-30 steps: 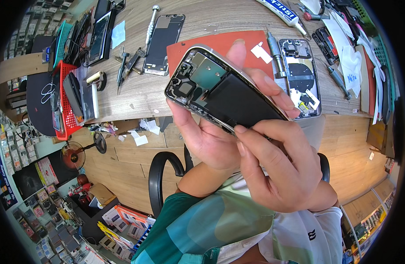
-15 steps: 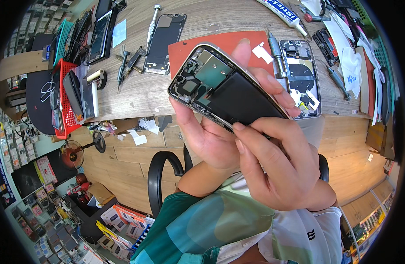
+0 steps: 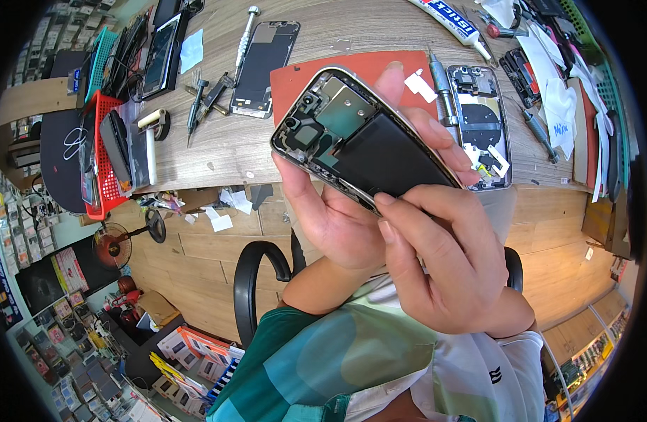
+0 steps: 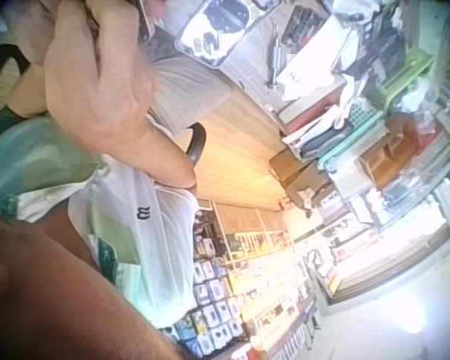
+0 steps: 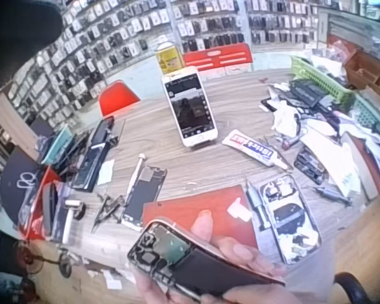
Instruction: The person is repairing a smartphone by removing the back cover and using a metal tool to pry and clean adhesive residue from the frame. They manipulate the phone's internal components and battery area while seated.
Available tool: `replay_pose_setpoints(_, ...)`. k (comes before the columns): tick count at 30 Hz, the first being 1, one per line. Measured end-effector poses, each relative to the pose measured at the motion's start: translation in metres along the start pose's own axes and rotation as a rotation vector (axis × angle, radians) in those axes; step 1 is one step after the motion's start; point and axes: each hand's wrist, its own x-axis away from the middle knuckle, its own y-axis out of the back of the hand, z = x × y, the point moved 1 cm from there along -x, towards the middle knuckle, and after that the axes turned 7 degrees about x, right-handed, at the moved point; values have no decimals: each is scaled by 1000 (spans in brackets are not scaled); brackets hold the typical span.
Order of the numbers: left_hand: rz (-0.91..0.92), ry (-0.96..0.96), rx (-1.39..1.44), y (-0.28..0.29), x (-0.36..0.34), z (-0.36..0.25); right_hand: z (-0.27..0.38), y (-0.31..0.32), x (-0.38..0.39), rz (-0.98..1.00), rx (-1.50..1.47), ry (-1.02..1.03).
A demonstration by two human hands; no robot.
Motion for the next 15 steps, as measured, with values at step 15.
replay_pose_setpoints(15,-73,-12,-34,-4,0,0,1,-2,2,2,-39,-41)
